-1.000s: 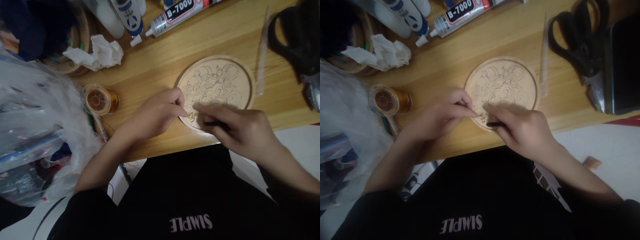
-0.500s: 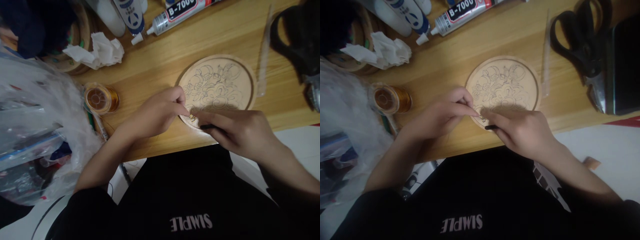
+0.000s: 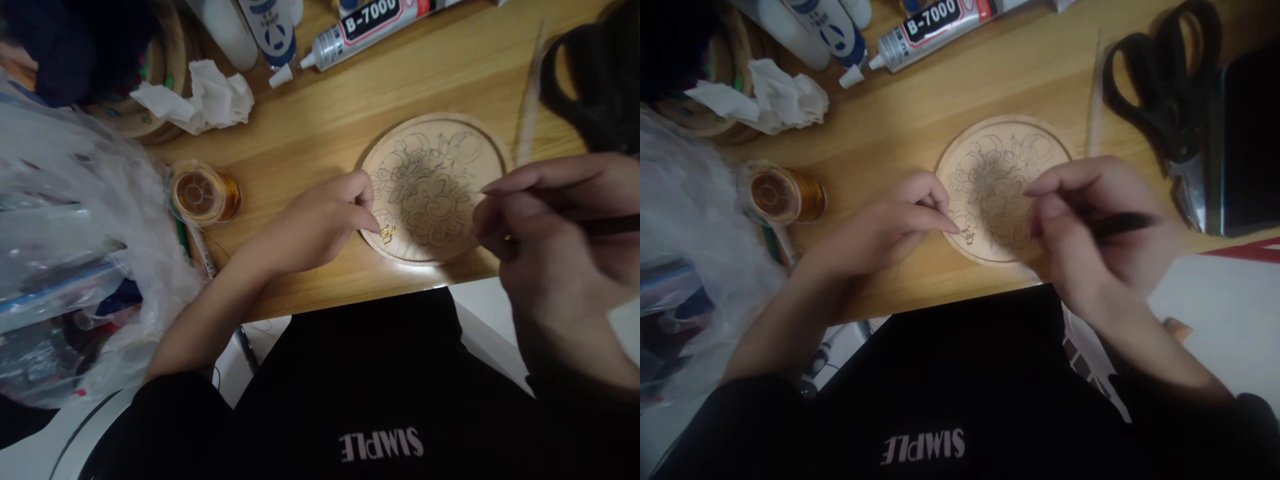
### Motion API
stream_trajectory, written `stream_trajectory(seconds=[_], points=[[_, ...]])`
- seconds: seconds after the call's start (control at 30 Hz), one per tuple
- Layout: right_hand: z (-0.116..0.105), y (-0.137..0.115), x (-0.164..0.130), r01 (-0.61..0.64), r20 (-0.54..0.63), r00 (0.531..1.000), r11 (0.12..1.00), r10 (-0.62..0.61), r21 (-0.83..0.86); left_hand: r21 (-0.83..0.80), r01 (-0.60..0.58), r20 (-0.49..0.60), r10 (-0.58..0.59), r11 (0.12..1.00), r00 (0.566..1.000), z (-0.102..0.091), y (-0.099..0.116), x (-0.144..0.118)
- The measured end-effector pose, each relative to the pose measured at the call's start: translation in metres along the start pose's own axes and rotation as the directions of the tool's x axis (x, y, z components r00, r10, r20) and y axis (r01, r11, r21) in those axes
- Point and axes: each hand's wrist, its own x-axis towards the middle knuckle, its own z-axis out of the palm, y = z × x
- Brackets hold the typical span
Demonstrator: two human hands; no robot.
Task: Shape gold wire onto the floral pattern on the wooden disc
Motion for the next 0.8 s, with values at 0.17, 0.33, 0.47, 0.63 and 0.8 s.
stream_trajectory(seconds=[0.17, 0.33, 0.47, 0.63, 0.8], points=[[0.015, -0.009, 0.002, 0.048, -0.167, 0.985, 0.996, -0.035, 0.077, 0.012, -0.045, -0.026, 0.046, 0.999, 0.999, 0.001, -0.002, 0.0], [0.021, -0.002, -0.007, -0.131, -0.162, 0.977, 0.99, 0.139, 0.061, 0.016, -0.039, -0.025, 0.04, 0.999, 0.999, 0.001, -0.002, -0.001], [0.02, 0.001, -0.01, -0.078, -0.072, 0.994, 0.996, 0.081, 0.042, 0.028, -0.051, -0.029, 0.052, 0.998, 0.998, 0.001, -0.003, -0.001], [0.023, 0.002, -0.011, -0.046, 0.017, 0.999, 0.999, 0.047, -0.018, 0.036, -0.046, -0.012, 0.047, 0.998, 0.999, 0.0, -0.003, 0.0], [0.028, 0.008, -0.015, -0.008, 0.052, 0.999, 1.0, 0.007, 0.023, 0.032, -0.017, 0.008, 0.017, 0.999, 1.0, -0.001, -0.002, 0.001]])
